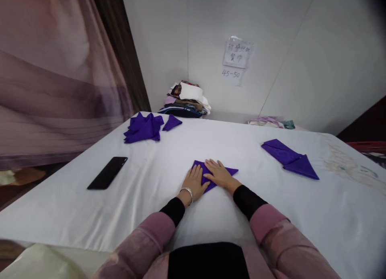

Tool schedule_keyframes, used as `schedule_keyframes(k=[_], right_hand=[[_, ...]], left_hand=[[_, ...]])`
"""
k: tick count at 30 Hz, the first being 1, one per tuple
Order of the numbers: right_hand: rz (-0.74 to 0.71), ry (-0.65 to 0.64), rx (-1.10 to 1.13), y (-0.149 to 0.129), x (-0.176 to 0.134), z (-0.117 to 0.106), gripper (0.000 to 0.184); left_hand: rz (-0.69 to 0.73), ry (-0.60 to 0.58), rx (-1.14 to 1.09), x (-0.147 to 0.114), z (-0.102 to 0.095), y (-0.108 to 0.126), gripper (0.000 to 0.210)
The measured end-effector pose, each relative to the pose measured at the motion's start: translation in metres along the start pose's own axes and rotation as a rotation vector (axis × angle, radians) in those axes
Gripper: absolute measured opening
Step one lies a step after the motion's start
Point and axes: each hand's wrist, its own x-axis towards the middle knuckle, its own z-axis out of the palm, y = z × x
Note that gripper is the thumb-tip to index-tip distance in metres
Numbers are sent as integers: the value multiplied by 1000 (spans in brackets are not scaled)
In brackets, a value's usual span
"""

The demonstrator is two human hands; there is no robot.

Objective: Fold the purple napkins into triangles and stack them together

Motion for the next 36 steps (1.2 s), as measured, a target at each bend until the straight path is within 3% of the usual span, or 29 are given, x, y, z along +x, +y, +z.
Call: schedule_keyframes(k=[5,9,14,17,22,24,29,32,36], right_hand=[[-13,6,-36,0,-2,0,65],[-21,17,-58,-1,-3,0,65],[-23,8,-62,0,-3,0,66],[-19,4,-62,-1,-3,1,67],[-17,5,-72,0,-3,1,68],[-11,-6,-70,0,-3,0,67],[13,13,-61,-17,0,-7,69],[-118,54,-44,-40,7,-6,67],[-193,-42,12,-56,17,3,66]], left_hand=[[1,-33,-10,-5,-6,-4,72],[-40,0,3,-28,-11,-25,67],[-227,57,67,-64,-21,-53,58],[-270,108,65,-72,-27,-43,56],[27,78,22,-71,-20,-5,64],[77,41,13,-71,-14,2,67],[71,15,3,-73,-8,0,68],[69,7,-7,-72,-9,0,68],[69,7,-11,-71,-8,1,68]])
